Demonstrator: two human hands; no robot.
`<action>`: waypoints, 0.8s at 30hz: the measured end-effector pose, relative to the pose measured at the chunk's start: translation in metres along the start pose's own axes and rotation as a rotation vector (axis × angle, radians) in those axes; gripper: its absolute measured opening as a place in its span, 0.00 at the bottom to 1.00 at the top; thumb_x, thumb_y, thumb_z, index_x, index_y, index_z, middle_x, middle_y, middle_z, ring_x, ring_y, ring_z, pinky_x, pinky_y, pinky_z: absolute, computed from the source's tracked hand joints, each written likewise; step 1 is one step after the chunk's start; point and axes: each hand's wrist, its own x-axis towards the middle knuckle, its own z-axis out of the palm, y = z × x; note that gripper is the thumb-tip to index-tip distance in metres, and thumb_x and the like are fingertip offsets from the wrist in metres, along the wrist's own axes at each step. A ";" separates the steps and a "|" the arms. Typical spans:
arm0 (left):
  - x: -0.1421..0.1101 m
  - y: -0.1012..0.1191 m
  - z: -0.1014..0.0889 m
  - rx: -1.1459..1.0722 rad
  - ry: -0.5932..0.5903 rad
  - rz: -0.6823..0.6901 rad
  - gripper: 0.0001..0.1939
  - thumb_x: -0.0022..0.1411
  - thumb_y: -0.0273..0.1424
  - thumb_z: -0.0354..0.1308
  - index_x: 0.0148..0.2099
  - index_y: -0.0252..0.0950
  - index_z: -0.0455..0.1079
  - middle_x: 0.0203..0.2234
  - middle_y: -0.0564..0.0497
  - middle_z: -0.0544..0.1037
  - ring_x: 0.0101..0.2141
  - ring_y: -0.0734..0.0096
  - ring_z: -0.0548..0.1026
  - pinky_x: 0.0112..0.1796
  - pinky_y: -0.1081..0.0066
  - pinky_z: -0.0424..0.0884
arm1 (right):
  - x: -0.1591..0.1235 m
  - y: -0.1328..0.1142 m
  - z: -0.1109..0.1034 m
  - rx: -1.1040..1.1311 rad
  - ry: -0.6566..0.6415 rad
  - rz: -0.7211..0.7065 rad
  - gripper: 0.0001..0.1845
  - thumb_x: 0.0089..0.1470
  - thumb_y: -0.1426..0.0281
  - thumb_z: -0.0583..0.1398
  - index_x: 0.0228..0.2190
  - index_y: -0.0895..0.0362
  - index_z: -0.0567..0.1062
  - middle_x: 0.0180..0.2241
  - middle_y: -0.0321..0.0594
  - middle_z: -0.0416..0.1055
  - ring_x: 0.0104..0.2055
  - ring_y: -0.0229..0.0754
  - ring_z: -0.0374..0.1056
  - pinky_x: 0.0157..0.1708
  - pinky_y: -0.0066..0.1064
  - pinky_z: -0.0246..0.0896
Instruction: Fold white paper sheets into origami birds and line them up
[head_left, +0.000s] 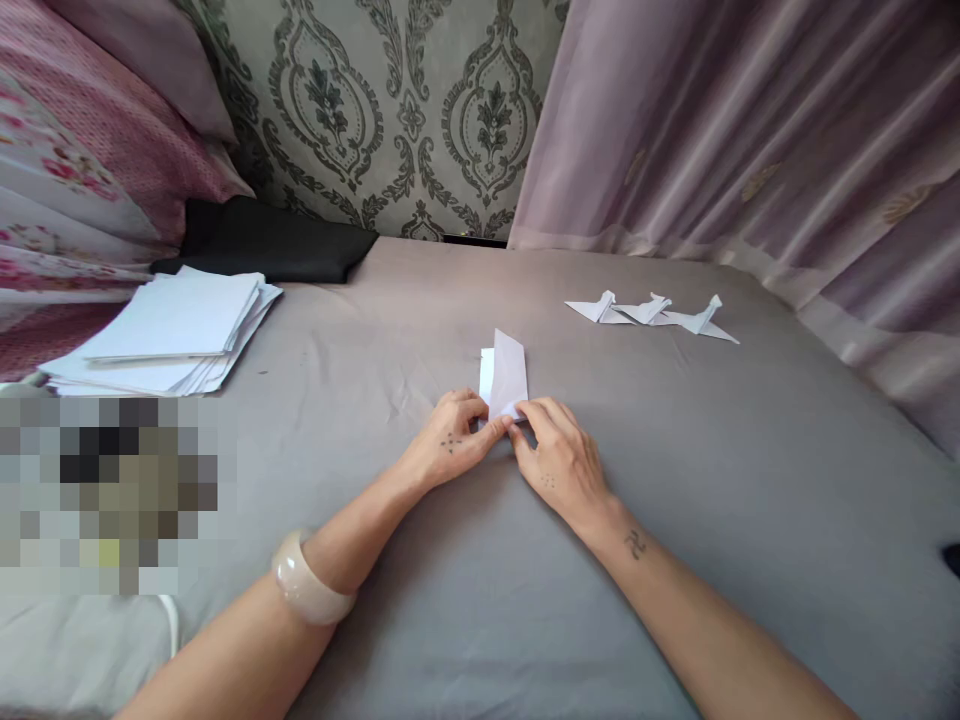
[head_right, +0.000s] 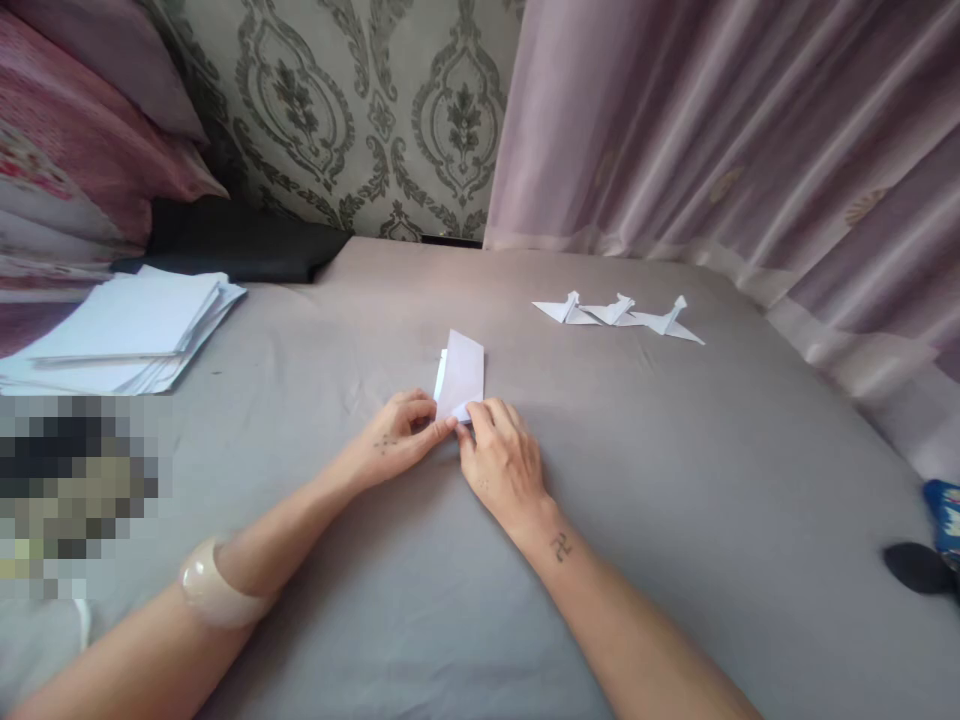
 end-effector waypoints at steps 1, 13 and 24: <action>-0.001 0.000 0.000 0.007 -0.010 0.013 0.15 0.60 0.38 0.53 0.26 0.33 0.69 0.27 0.50 0.68 0.32 0.68 0.67 0.35 0.69 0.65 | 0.001 0.000 0.001 -0.012 0.005 -0.004 0.06 0.59 0.70 0.56 0.37 0.56 0.73 0.38 0.42 0.72 0.41 0.44 0.67 0.37 0.33 0.59; 0.001 -0.012 -0.016 -0.012 -0.161 0.154 0.20 0.53 0.16 0.42 0.38 0.32 0.75 0.38 0.45 0.73 0.39 0.67 0.71 0.44 0.68 0.67 | -0.002 0.005 0.000 -0.117 -0.029 -0.057 0.13 0.61 0.76 0.53 0.41 0.55 0.76 0.38 0.40 0.74 0.40 0.42 0.67 0.36 0.31 0.58; -0.001 -0.008 -0.026 -0.030 -0.198 -0.010 0.08 0.54 0.29 0.55 0.36 0.33 0.72 0.39 0.47 0.69 0.33 0.69 0.69 0.38 0.67 0.67 | -0.005 0.004 -0.005 -0.197 -0.109 -0.131 0.19 0.60 0.77 0.52 0.51 0.59 0.72 0.42 0.43 0.72 0.41 0.44 0.65 0.37 0.34 0.60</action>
